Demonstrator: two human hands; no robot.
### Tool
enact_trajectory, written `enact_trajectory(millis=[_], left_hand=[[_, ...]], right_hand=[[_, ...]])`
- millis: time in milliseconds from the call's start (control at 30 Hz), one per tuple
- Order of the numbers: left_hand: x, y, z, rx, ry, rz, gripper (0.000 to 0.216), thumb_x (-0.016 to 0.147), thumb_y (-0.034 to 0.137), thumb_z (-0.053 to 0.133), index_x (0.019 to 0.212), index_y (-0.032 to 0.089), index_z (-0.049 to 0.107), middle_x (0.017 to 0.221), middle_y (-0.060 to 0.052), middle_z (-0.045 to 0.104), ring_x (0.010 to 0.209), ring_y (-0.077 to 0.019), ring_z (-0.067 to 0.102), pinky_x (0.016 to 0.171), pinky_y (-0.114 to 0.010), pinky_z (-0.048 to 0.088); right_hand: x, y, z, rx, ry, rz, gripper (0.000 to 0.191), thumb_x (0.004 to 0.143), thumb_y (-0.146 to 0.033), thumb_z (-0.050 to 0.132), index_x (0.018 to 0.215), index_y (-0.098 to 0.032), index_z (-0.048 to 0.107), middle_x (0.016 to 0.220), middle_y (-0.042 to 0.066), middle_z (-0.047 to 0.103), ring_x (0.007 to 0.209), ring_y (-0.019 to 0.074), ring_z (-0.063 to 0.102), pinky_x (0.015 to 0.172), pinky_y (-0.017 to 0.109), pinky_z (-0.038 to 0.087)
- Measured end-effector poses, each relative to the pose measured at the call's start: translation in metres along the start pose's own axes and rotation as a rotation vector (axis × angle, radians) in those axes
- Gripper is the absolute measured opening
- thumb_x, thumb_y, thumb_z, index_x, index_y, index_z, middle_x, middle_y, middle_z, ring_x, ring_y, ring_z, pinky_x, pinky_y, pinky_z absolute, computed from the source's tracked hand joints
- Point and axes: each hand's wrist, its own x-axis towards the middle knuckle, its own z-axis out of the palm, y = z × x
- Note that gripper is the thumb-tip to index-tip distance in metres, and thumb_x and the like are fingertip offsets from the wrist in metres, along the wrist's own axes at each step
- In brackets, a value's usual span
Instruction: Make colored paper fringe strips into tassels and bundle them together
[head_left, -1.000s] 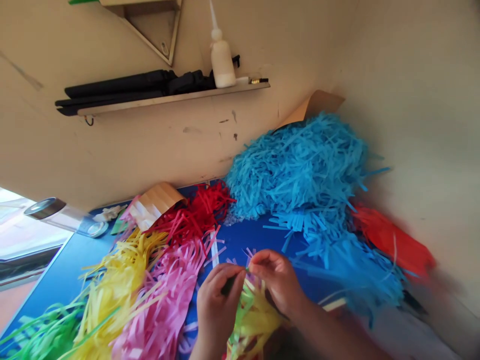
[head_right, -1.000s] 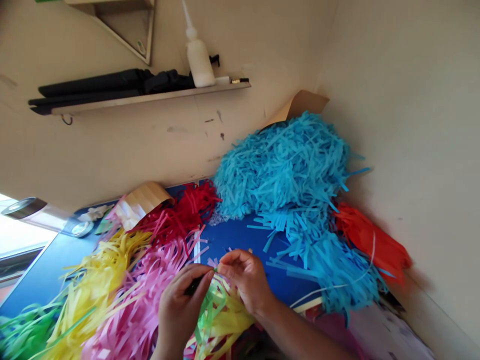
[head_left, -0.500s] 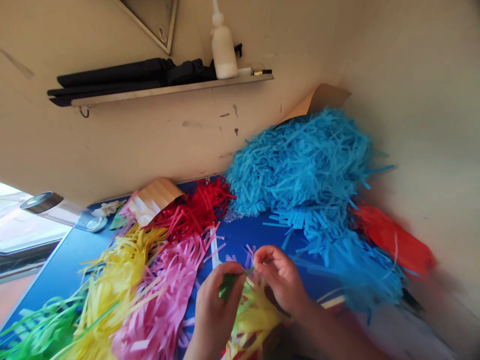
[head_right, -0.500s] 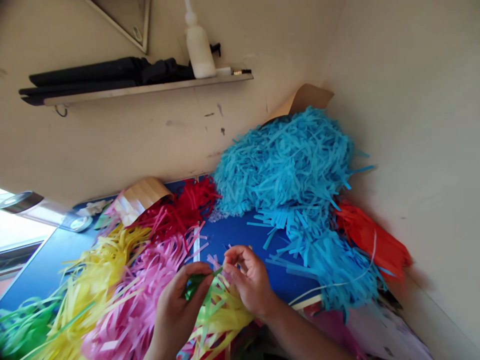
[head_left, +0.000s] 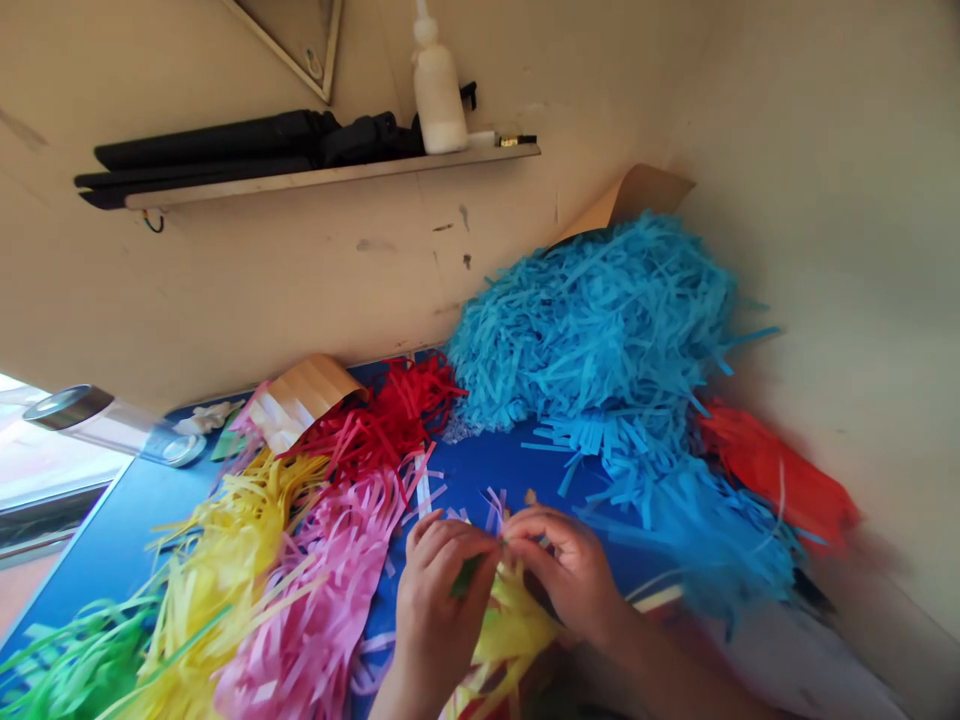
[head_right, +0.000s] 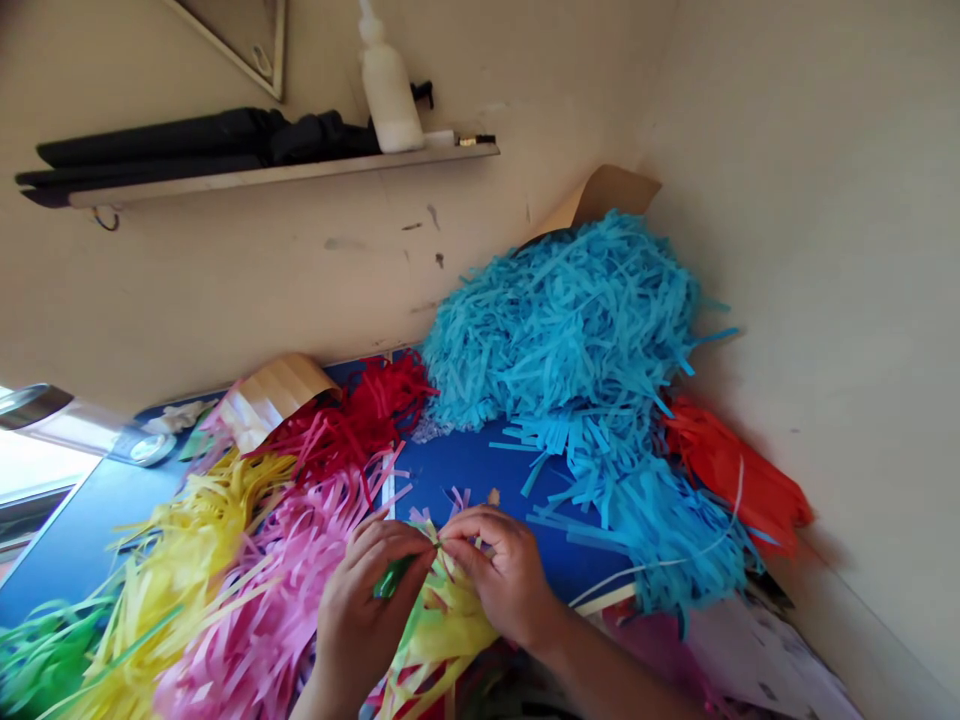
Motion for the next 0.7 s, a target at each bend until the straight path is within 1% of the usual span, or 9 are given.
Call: enact_trajectory(millis=[133, 300, 433, 500, 600, 667, 700], left_hand=[[0.001, -0.002, 0.002, 0.012, 0.011, 0.052, 0.015, 0.085, 0.009, 0.064, 0.088, 0.024, 0.063, 0.08, 0.003, 0.072, 0.077, -0.0139, 0.069, 0.092, -0.034, 0.046], [0.001, -0.002, 0.005, 0.014, 0.019, 0.082, 0.015, 0.085, 0.009, 0.064, 0.086, 0.024, 0.064, 0.078, 0.004, 0.072, 0.073, -0.0124, 0.069, 0.095, -0.034, 0.042], [-0.004, -0.004, 0.01, 0.011, 0.024, 0.07, 0.016, 0.084, 0.009, 0.066, 0.088, 0.025, 0.063, 0.08, 0.005, 0.073, 0.074, -0.0123, 0.069, 0.094, -0.033, 0.041], [-0.006, -0.005, 0.012, 0.014, 0.001, 0.052, 0.017, 0.084, 0.01, 0.067, 0.088, 0.025, 0.062, 0.081, 0.005, 0.073, 0.076, -0.0128, 0.07, 0.096, -0.034, 0.041], [-0.006, -0.005, 0.017, 0.012, -0.029, 0.023, 0.014, 0.087, 0.011, 0.063, 0.086, 0.025, 0.06, 0.08, 0.006, 0.073, 0.076, -0.0125, 0.07, 0.1, -0.034, 0.04], [-0.004, -0.005, 0.02, 0.022, -0.02, 0.026, 0.011, 0.089, 0.015, 0.06, 0.086, 0.025, 0.059, 0.078, 0.006, 0.073, 0.073, -0.0122, 0.07, 0.098, -0.032, 0.043], [-0.003, -0.006, 0.021, 0.04, -0.004, 0.041, 0.009, 0.09, 0.018, 0.059, 0.085, 0.025, 0.058, 0.076, 0.006, 0.072, 0.072, -0.0126, 0.07, 0.095, -0.031, 0.045]], right_hand=[[-0.001, -0.001, -0.001, -0.021, 0.022, -0.055, 0.007, 0.09, -0.022, 0.068, 0.084, -0.024, 0.071, 0.083, -0.001, 0.075, 0.08, 0.0143, 0.07, 0.082, 0.025, 0.052], [-0.004, -0.002, -0.003, -0.099, 0.056, -0.112, 0.008, 0.09, -0.018, 0.067, 0.085, -0.024, 0.07, 0.084, -0.001, 0.075, 0.08, 0.0142, 0.07, 0.081, 0.026, 0.051], [-0.009, -0.001, -0.004, -0.17, 0.069, -0.152, 0.009, 0.089, -0.015, 0.068, 0.088, -0.024, 0.068, 0.086, -0.001, 0.075, 0.081, 0.0142, 0.07, 0.081, 0.027, 0.05], [-0.009, 0.0, -0.005, -0.194, 0.071, -0.172, 0.01, 0.089, -0.015, 0.067, 0.089, -0.024, 0.067, 0.086, -0.001, 0.075, 0.081, 0.0143, 0.07, 0.081, 0.028, 0.049], [-0.007, 0.0, -0.007, -0.238, 0.086, -0.197, 0.01, 0.09, -0.014, 0.066, 0.088, -0.024, 0.066, 0.085, -0.002, 0.075, 0.08, 0.0144, 0.07, 0.081, 0.029, 0.048], [-0.006, 0.0, -0.006, -0.271, 0.091, -0.23, 0.01, 0.091, -0.014, 0.065, 0.088, -0.023, 0.065, 0.086, -0.001, 0.075, 0.08, 0.0147, 0.07, 0.08, 0.03, 0.047], [-0.006, 0.0, -0.005, -0.291, 0.093, -0.248, 0.008, 0.091, -0.015, 0.065, 0.088, -0.023, 0.066, 0.086, 0.0, 0.076, 0.08, 0.0149, 0.07, 0.08, 0.03, 0.047]])
